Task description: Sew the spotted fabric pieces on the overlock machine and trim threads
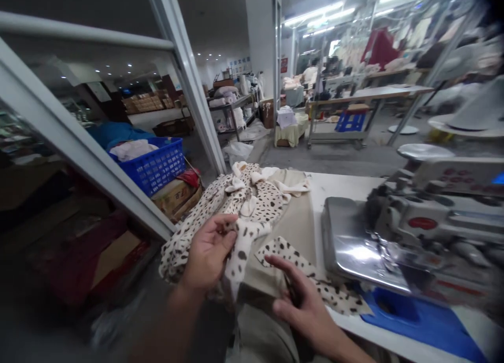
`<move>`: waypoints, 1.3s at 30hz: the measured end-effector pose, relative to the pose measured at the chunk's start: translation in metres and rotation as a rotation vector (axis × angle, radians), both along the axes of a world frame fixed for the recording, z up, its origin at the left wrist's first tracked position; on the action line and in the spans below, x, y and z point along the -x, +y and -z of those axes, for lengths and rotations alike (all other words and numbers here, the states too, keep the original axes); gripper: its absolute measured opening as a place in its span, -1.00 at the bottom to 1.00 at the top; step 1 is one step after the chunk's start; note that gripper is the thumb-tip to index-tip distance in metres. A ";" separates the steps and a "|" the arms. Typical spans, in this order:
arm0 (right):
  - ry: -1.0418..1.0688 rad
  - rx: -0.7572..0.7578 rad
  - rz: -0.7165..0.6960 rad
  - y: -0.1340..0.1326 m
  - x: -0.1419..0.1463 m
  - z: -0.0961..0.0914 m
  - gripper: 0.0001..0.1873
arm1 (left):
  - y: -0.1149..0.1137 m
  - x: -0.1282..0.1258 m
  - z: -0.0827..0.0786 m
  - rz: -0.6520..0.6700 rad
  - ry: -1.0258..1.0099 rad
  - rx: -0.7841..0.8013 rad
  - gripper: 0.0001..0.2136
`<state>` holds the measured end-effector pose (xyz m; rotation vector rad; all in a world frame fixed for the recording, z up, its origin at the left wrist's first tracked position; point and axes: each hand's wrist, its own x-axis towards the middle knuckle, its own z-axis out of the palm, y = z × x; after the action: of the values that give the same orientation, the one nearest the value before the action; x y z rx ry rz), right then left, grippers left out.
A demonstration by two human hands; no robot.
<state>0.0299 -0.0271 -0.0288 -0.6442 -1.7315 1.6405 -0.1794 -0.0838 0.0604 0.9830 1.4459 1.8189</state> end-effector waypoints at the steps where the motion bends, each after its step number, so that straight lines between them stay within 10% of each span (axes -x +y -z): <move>1: 0.128 0.169 -0.069 -0.002 0.010 0.000 -0.19 | -0.002 -0.003 0.000 0.034 -0.001 0.012 -0.58; 5: 0.227 0.623 -0.350 -0.012 0.027 0.013 -0.29 | -0.013 0.000 0.005 0.020 0.015 0.154 -0.26; 9: 0.066 0.726 -0.242 -0.018 0.015 0.022 -0.53 | -0.034 0.014 0.021 -0.173 0.108 0.231 -0.19; 14: -0.191 0.034 0.094 -0.003 0.005 0.018 -0.89 | -0.060 0.045 0.053 -0.363 0.439 0.324 -0.34; 20: -0.542 -0.711 0.256 0.014 -0.007 0.027 -0.63 | -0.038 0.043 0.081 -0.585 1.281 0.473 -0.54; 27: -0.922 -1.079 0.431 0.024 -0.068 0.052 -0.52 | -0.001 0.013 0.089 0.380 1.312 0.243 -0.57; 33: -1.165 -1.108 0.388 0.033 -0.069 0.058 -0.52 | 0.021 0.018 0.072 0.633 1.240 0.585 -0.83; 39: -0.926 -1.358 0.372 0.029 -0.088 0.045 -0.73 | 0.026 0.019 0.078 0.623 1.015 0.563 -0.89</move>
<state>0.1181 0.0023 -0.0740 -0.9288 -2.5508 -0.3799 -0.1986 -0.0573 -0.0175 1.8659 1.7369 0.3680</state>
